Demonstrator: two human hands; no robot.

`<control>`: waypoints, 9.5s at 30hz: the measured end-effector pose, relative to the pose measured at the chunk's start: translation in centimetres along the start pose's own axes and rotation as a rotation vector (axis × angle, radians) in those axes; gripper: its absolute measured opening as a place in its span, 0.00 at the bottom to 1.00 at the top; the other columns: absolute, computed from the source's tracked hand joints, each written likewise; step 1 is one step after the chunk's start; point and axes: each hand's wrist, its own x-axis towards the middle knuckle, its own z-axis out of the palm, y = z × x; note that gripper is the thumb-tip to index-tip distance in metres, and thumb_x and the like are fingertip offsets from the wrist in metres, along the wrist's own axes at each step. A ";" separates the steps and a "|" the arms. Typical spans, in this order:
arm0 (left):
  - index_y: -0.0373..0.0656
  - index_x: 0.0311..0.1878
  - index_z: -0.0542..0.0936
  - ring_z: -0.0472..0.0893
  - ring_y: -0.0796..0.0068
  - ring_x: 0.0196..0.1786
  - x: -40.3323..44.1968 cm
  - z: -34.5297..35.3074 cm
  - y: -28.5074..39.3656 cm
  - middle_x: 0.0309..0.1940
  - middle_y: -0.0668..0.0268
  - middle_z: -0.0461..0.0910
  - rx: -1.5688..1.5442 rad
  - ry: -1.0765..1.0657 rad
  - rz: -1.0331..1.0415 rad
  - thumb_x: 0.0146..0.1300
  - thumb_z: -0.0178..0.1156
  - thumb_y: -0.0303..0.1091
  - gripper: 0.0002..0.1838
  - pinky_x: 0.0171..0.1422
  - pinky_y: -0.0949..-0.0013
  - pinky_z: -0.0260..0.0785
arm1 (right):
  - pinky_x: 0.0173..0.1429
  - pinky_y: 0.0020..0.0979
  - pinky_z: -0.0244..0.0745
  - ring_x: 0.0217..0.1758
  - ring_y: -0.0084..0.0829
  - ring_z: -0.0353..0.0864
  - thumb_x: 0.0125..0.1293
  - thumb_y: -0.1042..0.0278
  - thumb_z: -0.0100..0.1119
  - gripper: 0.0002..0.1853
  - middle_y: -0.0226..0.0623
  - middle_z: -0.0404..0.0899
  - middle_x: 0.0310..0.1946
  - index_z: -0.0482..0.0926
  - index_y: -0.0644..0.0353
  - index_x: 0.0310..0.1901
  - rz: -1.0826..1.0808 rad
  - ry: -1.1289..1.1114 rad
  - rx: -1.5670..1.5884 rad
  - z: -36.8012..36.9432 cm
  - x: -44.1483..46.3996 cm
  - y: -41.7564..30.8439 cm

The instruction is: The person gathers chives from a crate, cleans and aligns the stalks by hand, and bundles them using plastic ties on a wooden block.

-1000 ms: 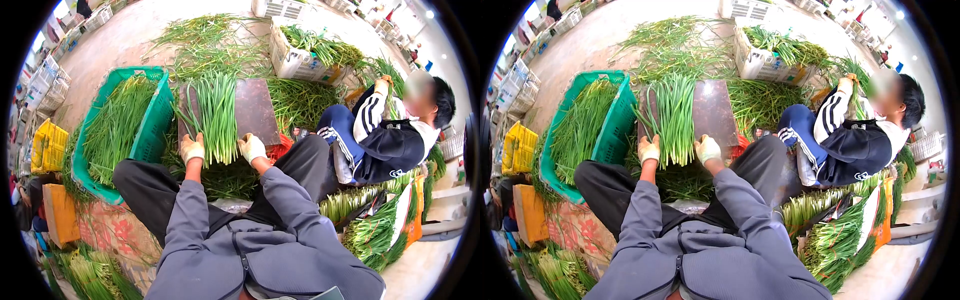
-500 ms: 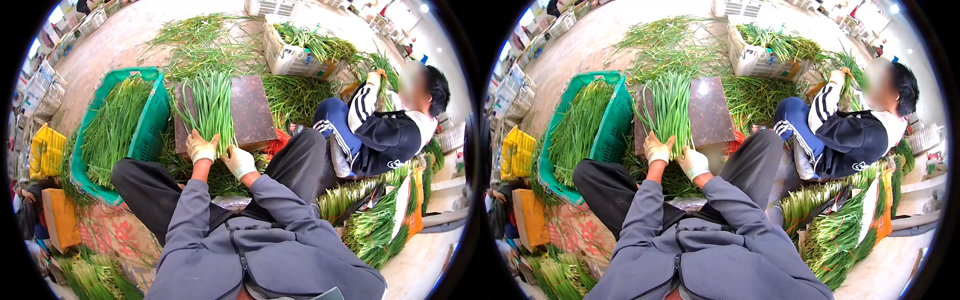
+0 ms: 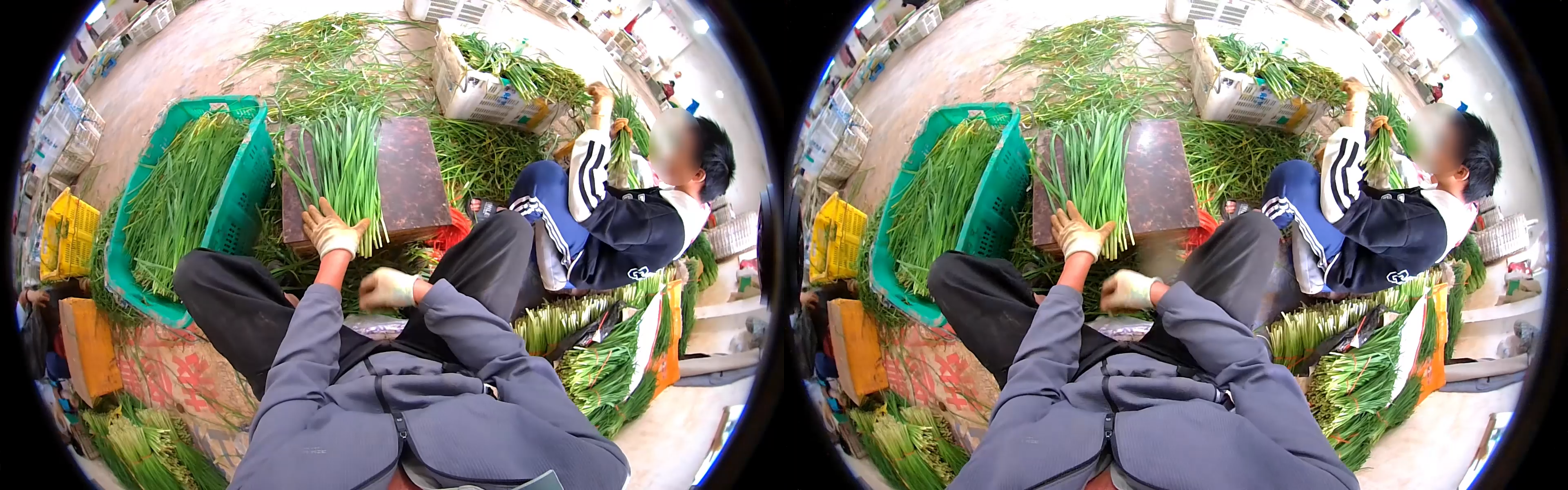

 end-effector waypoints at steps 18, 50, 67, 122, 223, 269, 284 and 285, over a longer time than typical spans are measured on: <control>0.33 0.72 0.63 0.73 0.47 0.68 1.2 0.2 -1.2 0.65 0.42 0.73 -0.472 0.044 -0.042 0.58 0.66 0.65 0.51 0.71 0.54 0.66 | 0.77 0.48 0.54 0.75 0.59 0.60 0.66 0.63 0.50 0.30 0.59 0.67 0.68 0.66 0.70 0.67 -0.114 0.937 -0.655 -1.1 14.2 4.0; 0.44 0.53 0.80 0.85 0.60 0.39 -3.6 4.5 -5.4 0.44 0.61 0.85 -2.051 -0.799 -0.250 0.63 0.69 0.42 0.19 0.45 0.54 0.82 | 0.50 0.32 0.75 0.44 0.28 0.81 0.68 0.42 0.59 0.33 0.40 0.84 0.47 0.77 0.67 0.59 -0.072 0.638 0.523 -1.5 5.5 2.7; 0.42 0.80 0.39 0.76 0.54 0.65 -5.5 -1.3 -3.0 0.64 0.44 0.73 -0.758 -0.445 0.547 0.47 0.76 0.54 0.67 0.68 0.61 0.69 | 0.57 0.35 0.77 0.50 0.38 0.85 0.52 0.63 0.72 0.25 0.45 0.85 0.43 0.80 0.63 0.52 -0.346 0.844 0.401 -4.3 5.3 1.4; 0.41 0.60 0.74 0.81 0.62 0.43 7.8 -9.1 -10.8 0.36 0.60 0.81 -1.742 0.078 0.047 0.64 0.63 0.30 0.21 0.60 0.56 0.74 | 0.30 0.27 0.77 0.24 0.24 0.80 0.62 0.65 0.68 0.10 0.33 0.82 0.25 0.83 0.63 0.37 0.696 1.273 0.838 5.4 -7.7 44.5; 0.36 0.75 0.60 0.63 0.54 0.76 4.5 -18.2 -37.1 0.73 0.47 0.63 0.126 0.130 -0.251 0.46 0.76 0.56 0.58 0.79 0.57 0.55 | 0.41 0.23 0.77 0.36 0.21 0.79 0.71 0.78 0.54 0.20 0.38 0.80 0.48 0.71 0.64 0.64 -0.397 0.900 0.370 -10.3 10.3 -2.9; 0.35 0.55 0.79 0.85 0.62 0.45 10.0 -21.5 -46.1 0.44 0.54 0.86 -0.456 -0.021 -0.313 0.34 0.79 0.38 0.39 0.54 0.63 0.78 | 0.51 0.33 0.83 0.43 0.35 0.87 0.71 0.58 0.59 0.23 0.47 0.84 0.44 0.77 0.71 0.56 -0.219 -0.170 0.542 3.5 20.5 -36.3; 0.37 0.66 0.71 0.78 0.46 0.61 3.2 -17.9 -42.7 0.59 0.48 0.79 -0.517 -0.025 -0.001 0.55 0.66 0.56 0.41 0.66 0.50 0.70 | 0.55 0.39 0.75 0.49 0.34 0.81 0.62 0.38 0.67 0.37 0.38 0.82 0.52 0.76 0.61 0.62 -0.005 -0.060 1.067 17.1 38.0 -28.1; 0.38 0.69 0.68 0.69 0.42 0.68 1.5 -17.3 -40.7 0.65 0.47 0.72 -0.415 0.032 -0.147 0.55 0.63 0.62 0.46 0.72 0.49 0.63 | 0.55 0.38 0.75 0.49 0.34 0.81 0.62 0.40 0.69 0.35 0.38 0.82 0.51 0.77 0.61 0.60 -0.004 -0.046 0.991 16.8 37.0 -28.6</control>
